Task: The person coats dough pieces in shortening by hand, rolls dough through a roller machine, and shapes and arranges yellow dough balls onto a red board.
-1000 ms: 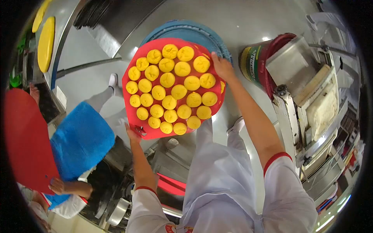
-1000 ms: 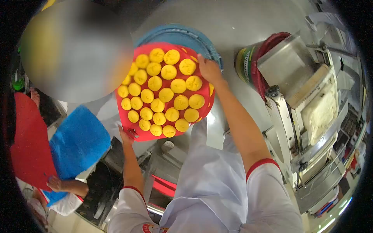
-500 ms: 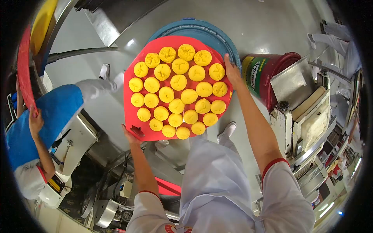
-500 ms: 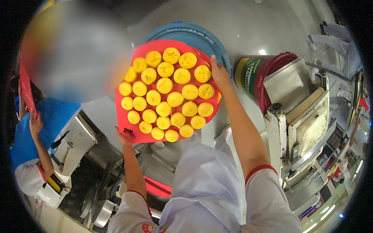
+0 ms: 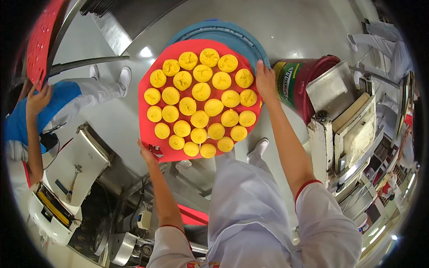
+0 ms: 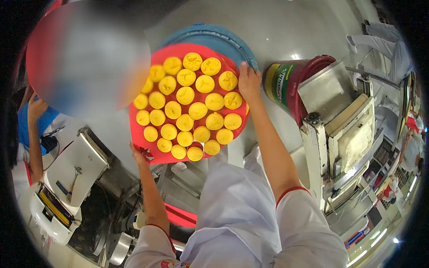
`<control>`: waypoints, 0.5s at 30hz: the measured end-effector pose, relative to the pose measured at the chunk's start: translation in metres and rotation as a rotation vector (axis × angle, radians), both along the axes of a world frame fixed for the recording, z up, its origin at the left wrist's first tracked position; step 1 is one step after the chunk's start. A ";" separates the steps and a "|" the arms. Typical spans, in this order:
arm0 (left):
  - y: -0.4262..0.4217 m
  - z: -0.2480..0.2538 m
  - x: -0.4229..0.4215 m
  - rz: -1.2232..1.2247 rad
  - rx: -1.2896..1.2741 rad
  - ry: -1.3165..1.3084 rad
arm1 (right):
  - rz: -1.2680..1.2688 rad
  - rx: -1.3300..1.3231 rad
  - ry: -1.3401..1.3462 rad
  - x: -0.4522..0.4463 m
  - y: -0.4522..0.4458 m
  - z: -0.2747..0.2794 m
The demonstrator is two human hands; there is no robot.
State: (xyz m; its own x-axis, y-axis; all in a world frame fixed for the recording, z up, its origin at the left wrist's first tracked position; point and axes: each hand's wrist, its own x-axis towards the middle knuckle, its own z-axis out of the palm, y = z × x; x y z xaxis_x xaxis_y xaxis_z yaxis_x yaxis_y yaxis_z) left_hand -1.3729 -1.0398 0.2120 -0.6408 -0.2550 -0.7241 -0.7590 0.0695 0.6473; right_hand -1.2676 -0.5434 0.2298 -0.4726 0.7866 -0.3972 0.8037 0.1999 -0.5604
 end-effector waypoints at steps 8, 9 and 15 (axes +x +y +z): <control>0.008 0.014 0.002 0.001 0.061 0.059 | -0.031 -0.209 0.004 -0.011 -0.007 0.000; 0.009 0.014 0.002 -0.013 0.026 0.076 | -0.054 -0.207 0.015 -0.012 -0.009 -0.001; 0.011 0.014 0.009 0.075 -0.049 0.148 | -0.110 -0.226 -0.023 -0.013 -0.018 0.001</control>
State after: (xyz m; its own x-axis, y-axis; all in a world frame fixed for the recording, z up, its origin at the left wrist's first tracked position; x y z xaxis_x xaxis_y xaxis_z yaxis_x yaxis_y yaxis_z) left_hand -1.3641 -1.0289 0.2262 -0.7171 -0.3394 -0.6087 -0.6601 0.0505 0.7495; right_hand -1.2804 -0.5610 0.2307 -0.3779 0.7226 -0.5788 0.8267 -0.0180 -0.5623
